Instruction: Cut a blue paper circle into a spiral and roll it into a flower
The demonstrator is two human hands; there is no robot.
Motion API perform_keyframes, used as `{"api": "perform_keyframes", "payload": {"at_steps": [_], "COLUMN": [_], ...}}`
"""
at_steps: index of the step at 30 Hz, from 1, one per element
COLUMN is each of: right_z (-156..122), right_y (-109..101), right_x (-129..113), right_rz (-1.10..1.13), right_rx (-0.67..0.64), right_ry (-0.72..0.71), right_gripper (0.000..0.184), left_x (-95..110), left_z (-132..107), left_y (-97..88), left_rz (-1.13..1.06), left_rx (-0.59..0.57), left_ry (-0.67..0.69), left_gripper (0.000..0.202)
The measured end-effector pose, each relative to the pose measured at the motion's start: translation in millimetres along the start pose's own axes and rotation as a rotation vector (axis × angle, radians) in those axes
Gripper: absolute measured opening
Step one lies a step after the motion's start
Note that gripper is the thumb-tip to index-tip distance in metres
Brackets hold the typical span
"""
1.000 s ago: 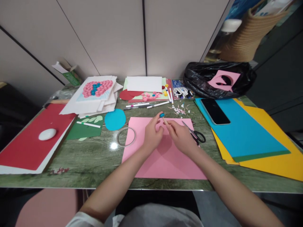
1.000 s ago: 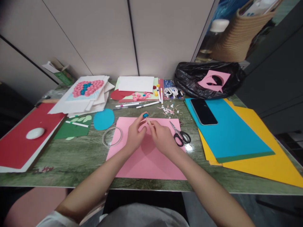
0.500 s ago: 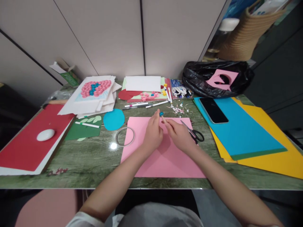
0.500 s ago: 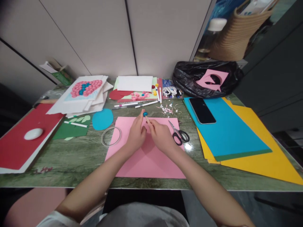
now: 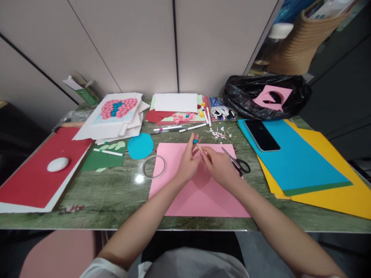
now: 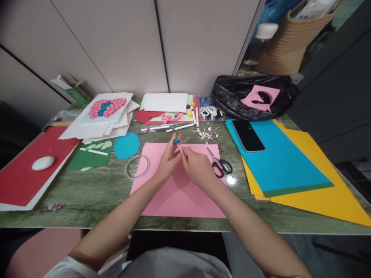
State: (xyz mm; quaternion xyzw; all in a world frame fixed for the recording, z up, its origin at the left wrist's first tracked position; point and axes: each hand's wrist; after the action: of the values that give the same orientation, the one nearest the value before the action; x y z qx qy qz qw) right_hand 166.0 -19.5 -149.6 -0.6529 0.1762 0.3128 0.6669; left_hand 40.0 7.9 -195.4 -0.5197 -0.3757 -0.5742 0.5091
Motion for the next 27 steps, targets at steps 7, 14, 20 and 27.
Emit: {"api": "perform_keyframes", "payload": {"at_steps": [7,14,20,27], "right_z": [-0.3,1.4,1.9,0.2], "right_y": [4.7,-2.3,-4.3,-0.5], "right_x": [-1.0,0.0,1.9,-0.6], "right_rz": [-0.04,-0.032,-0.082,-0.168], "right_rx": [-0.003,0.018,0.076,0.056], "right_ry": [0.017,0.002,-0.02,-0.035], "right_gripper": [0.035,0.036,0.037,0.037], "left_x": [-3.6,-6.1,1.1,3.7], "left_z": [-0.5,1.7,2.0,-4.1], "left_y": [7.9,3.9,-5.6,1.9], "left_rz": [-0.111,-0.07,0.1,0.099], "left_rx": [-0.027,-0.094,0.083,0.058], "left_ry": [-0.064,-0.048,0.003,0.018], "left_gripper": [0.092,0.1,0.091,0.082]}}
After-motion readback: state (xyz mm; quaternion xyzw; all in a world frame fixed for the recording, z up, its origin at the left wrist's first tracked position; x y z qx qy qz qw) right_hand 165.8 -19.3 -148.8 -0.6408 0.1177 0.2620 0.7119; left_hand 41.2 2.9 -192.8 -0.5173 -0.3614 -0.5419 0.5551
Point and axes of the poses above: each hand's wrist, its own z-axis towards the middle knuckle, its own y-axis out of the palm, x = y × z, and after that the axes turned 13 degrees about z, right-handed
